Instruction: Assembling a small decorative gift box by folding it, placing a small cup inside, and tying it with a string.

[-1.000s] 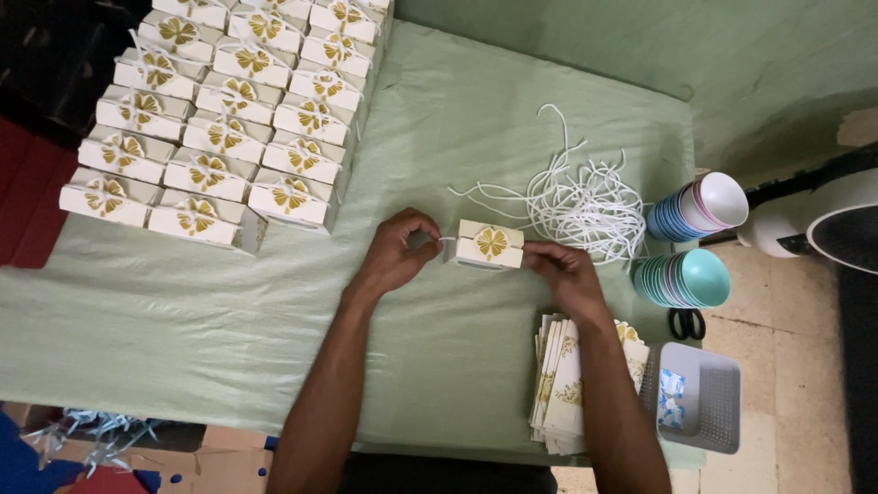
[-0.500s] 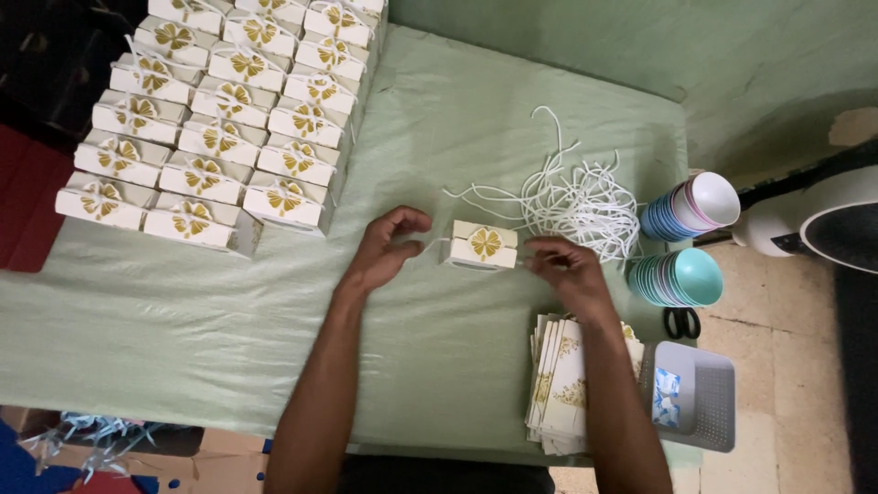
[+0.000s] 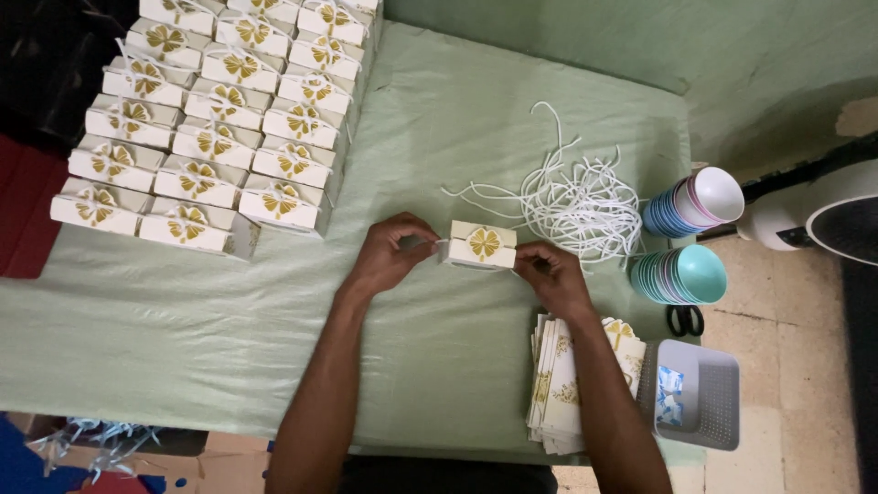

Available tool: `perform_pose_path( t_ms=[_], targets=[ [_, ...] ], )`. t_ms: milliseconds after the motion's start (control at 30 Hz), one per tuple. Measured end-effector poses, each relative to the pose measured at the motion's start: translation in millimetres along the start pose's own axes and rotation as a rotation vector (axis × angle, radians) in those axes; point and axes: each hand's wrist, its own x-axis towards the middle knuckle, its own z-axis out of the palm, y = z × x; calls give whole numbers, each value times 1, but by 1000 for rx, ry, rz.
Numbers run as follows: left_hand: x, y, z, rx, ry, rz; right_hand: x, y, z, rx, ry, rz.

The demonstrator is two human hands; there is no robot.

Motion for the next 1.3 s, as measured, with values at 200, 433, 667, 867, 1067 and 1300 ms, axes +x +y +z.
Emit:
perform_pose_path(
  t_ms=[200,433,667,867,1067,1300],
  targets=[
    [0,4,2,46,-5,43,0,4,2,-14,-18,46],
    [1,16,6,147,2,49,0,-5,5,-102,-34,15],
    [0,15,7,179,-3,50,-1,-7,7,-168,-27,-14],
    [-2,9,5,191,-10,37,-2,0,5,-170,-3,2],
    [-1,-18,-5,-106,30,-120,-2,-16,-4,71,55,87],
    [-3,-8,-16,-221,59,-193,-2,-39,-16,195,145,74]
  ],
)
